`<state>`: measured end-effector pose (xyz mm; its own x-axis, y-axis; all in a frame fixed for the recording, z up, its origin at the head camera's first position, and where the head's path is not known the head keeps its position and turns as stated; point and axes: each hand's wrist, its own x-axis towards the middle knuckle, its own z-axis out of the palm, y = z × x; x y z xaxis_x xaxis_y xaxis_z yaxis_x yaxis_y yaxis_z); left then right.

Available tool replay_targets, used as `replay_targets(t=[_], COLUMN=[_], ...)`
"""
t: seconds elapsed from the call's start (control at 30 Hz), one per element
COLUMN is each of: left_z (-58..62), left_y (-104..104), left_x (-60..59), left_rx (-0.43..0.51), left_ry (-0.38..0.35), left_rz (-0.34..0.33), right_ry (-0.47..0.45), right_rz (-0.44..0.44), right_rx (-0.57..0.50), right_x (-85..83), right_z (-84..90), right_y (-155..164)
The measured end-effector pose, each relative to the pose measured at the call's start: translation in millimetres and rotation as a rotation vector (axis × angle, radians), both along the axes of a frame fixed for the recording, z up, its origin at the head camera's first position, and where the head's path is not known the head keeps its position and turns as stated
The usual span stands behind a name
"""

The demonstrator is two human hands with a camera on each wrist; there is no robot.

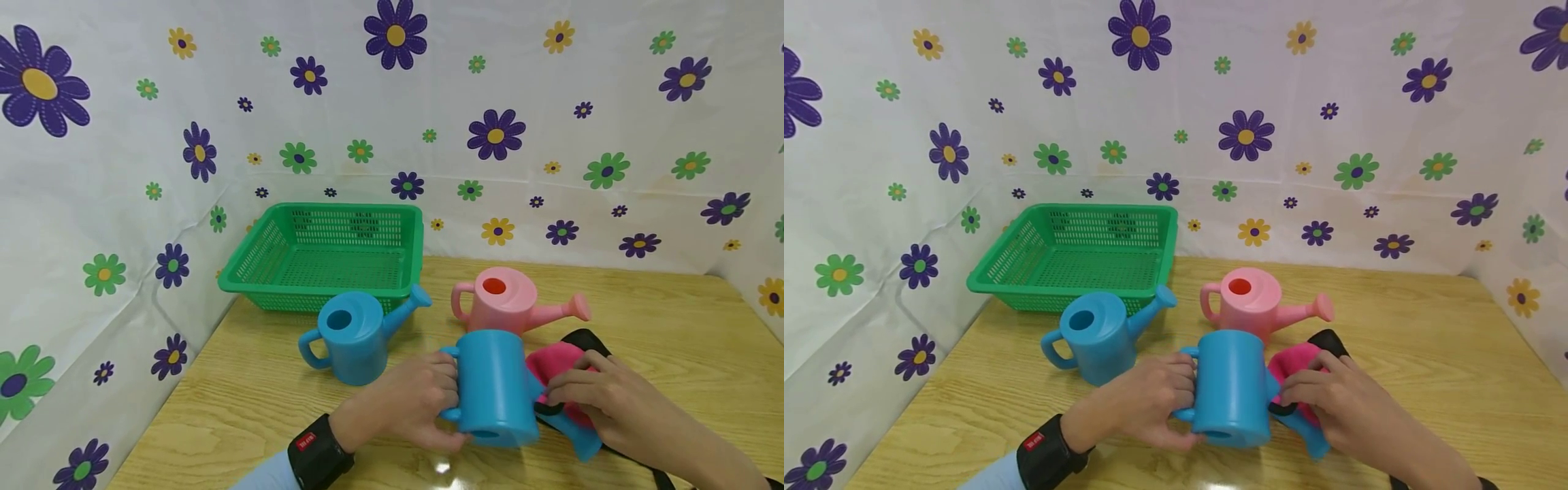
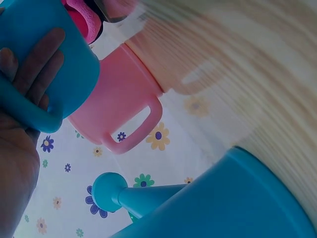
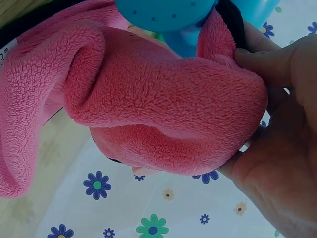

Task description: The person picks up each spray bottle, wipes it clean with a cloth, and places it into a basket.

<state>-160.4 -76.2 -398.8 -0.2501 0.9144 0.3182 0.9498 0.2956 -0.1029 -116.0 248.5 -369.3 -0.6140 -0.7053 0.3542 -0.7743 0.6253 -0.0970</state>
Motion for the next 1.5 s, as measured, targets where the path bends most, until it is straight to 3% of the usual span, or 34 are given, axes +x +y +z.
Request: replay_targets(t=[0.43, 0.8, 1.13, 1.33, 1.5], left_z=[-1.1, -1.7, -2.9, -3.9, -3.2], left_y=[-0.3, -3.7, -8.7, -9.2, -9.9], left_x=[4.0, 7.3, 4.6, 3.7, 3.2], left_rx=[0.009, -0.001, 0.031, 0.059, 0.105], left_ry=[-0.022, -0.041, -0.024, -0.026, -0.044], left_rz=[-0.002, 0.032, 0.082, 0.103, 0.106], right_ry=[0.089, 0.049, -0.025, -0.03, 0.01], right_rz=[-0.067, -0.018, 0.002, -0.036, -0.148], right_rx=[-0.089, -0.095, -0.012, -0.014, -0.089], right_x=[-2.9, -1.6, 0.7, 3.9, 10.2], right_z=[-3.1, -7.5, -8.1, -7.5, -8.7], right_y=[-0.6, 3.8, 12.9, 19.3, 27.9])
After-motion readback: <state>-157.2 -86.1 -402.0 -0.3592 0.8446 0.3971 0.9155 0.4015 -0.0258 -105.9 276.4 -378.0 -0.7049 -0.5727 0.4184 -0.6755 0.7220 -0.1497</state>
